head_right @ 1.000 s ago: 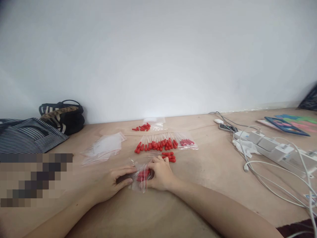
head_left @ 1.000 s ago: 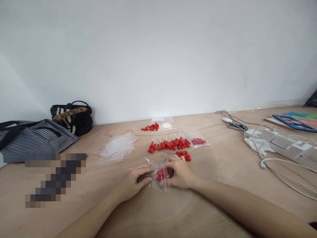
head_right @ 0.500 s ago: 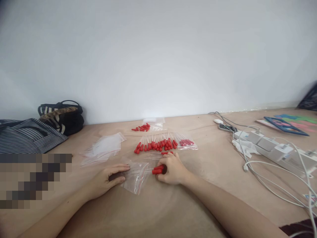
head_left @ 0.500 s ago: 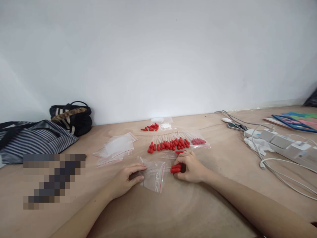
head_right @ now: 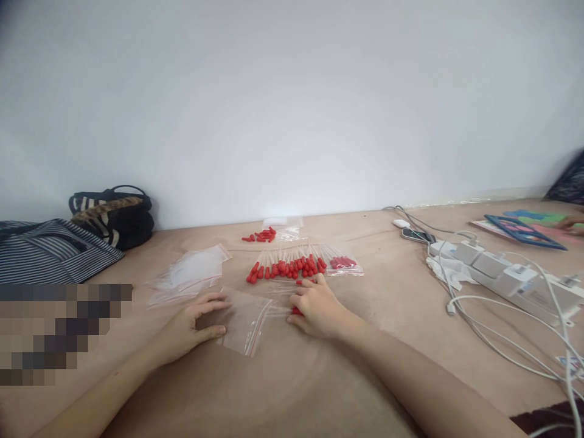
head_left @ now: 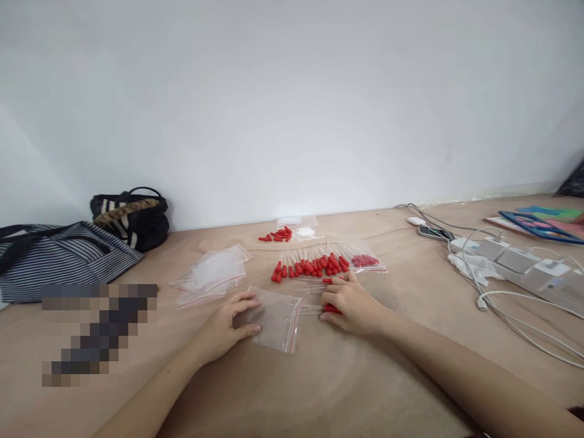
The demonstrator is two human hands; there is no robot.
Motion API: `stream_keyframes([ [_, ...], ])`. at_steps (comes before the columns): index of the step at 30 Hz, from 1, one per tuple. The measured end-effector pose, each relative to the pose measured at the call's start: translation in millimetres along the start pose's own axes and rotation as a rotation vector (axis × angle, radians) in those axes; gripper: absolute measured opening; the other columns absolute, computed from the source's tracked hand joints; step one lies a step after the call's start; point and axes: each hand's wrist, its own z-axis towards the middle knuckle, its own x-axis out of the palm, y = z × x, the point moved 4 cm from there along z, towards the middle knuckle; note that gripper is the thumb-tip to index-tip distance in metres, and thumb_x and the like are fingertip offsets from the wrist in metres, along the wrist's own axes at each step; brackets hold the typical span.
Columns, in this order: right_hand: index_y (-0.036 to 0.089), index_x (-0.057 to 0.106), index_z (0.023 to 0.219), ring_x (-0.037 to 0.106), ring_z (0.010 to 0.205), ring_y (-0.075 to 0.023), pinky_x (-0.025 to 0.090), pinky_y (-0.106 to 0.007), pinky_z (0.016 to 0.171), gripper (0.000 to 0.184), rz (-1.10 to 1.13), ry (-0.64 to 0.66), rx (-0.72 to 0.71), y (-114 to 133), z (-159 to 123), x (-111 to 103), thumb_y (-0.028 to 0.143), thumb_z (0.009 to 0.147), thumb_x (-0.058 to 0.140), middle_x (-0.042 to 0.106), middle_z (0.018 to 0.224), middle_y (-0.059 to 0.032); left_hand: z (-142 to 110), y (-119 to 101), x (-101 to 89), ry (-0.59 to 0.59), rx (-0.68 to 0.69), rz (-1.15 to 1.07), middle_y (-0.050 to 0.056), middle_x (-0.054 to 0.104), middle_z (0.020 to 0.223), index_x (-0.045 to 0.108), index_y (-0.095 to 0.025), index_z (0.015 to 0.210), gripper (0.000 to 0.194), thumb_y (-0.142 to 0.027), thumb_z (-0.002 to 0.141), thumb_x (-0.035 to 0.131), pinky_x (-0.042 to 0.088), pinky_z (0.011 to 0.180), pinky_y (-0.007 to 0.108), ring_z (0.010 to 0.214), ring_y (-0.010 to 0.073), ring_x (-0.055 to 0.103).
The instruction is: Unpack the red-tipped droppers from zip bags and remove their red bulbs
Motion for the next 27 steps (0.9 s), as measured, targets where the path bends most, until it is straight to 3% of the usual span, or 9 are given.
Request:
stream_keyframes([
  [3,0.018,0.056,0.075,0.05,0.085,-0.0198,0.022,-0.036,0.077,0.021,-0.025,0.024,-0.006,-6.3,-4.8,-6.0,0.037,0.079,0.05,0.063,0.08,-0.0049,-3.6,11.8,-9.9,-0.113,-0.154,0.09,0.007,0.058,0.103,0.063,-0.019,0.09,0.043,-0.042,0.054,0.069,0.044,0.079,0.037,0.093,0.0261,0.055],
  [6,0.018,0.055,0.076,0.05,0.087,-0.0197,0.022,-0.035,0.077,0.02,-0.005,0.032,0.007,-8.9,-6.2,-8.5,0.037,0.079,0.05,0.062,0.081,-0.0045,-8.5,20.4,-17.1,-0.135,-0.244,0.105,0.002,0.059,0.08,0.058,-0.018,0.08,0.042,-0.038,0.046,0.072,0.045,0.061,0.031,0.072,0.0215,0.056],
  [11,0.019,0.056,0.077,0.05,0.085,-0.0183,0.022,-0.035,0.079,0.021,0.03,0.013,0.032,-10.9,-5.3,-8.1,0.039,0.078,0.051,0.061,0.082,-0.0035,-12.0,22.2,-26.9,-0.067,-0.278,-0.27,-0.004,0.054,0.062,0.051,-0.018,0.075,0.036,-0.036,0.05,0.068,0.041,0.051,0.024,0.054,0.0136,0.052],
  [13,0.019,0.056,0.076,0.05,0.085,-0.0185,0.021,-0.035,0.079,0.023,0.031,0.01,0.036,-11.7,-4.9,-7.1,0.04,0.079,0.05,0.061,0.082,-0.0038,-10.3,21.8,-39.2,-0.158,-0.255,-0.349,-0.002,0.058,0.069,0.051,-0.018,0.076,0.037,-0.043,0.053,0.067,0.044,0.054,0.024,0.06,0.0149,0.055],
  [17,0.019,0.058,0.079,0.05,0.084,-0.018,0.021,-0.035,0.078,0.022,0.026,-0.002,0.026,-10.7,-3.3,-3.0,0.039,0.08,0.049,0.061,0.082,-0.0042,-0.3,31.0,-76.8,-0.47,-0.168,-0.198,0.002,0.059,0.092,0.056,-0.017,0.081,0.038,-0.048,0.06,0.063,0.044,0.07,0.023,0.083,0.0165,0.055],
  [21,0.02,0.061,0.077,0.049,0.082,-0.0185,0.022,-0.035,0.076,0.024,-0.005,-0.065,0.052,-11.1,-0.2,3.0,0.039,0.081,0.047,0.061,0.079,-0.0046,23.8,64.7,-104.1,-0.507,-0.295,-0.077,-0.002,0.06,0.081,0.054,-0.014,0.095,0.042,-0.045,0.067,0.06,0.041,0.059,0.016,0.067,0.0101,0.053],
  [23,0.02,0.062,0.077,0.048,0.081,-0.0187,0.022,-0.035,0.075,0.025,-0.014,-0.09,0.068,-12.5,1.4,6.8,0.039,0.081,0.046,0.061,0.079,-0.0054,38.4,77.3,-111.7,-0.47,-0.277,0.072,-0.004,0.059,0.075,0.055,-0.014,0.096,0.038,-0.042,0.071,0.055,0.041,0.056,0.015,0.062,0.0083,0.052],
  [25,0.02,0.062,0.077,0.048,0.08,-0.0188,0.023,-0.035,0.075,0.026,-0.015,-0.111,0.084,-14.0,2.6,10.1,0.04,0.081,0.047,0.061,0.079,-0.0056,49.6,82.4,-114.6,-0.506,-0.241,0.203,-0.004,0.058,0.075,0.057,-0.014,0.09,0.029,-0.037,0.073,0.053,0.043,0.062,0.019,0.067,0.0103,0.052],
  [27,0.02,0.062,0.078,0.048,0.08,-0.0187,0.023,-0.035,0.075,0.025,-0.011,-0.136,0.105,-15.1,3.5,12.1,0.04,0.081,0.047,0.061,0.08,-0.0054,55.7,78.0,-109.8,-0.603,-0.221,0.27,-0.001,0.056,0.082,0.058,-0.013,0.087,0.023,-0.031,0.075,0.051,0.042,0.078,0.03,0.084,0.0175,0.052],
])
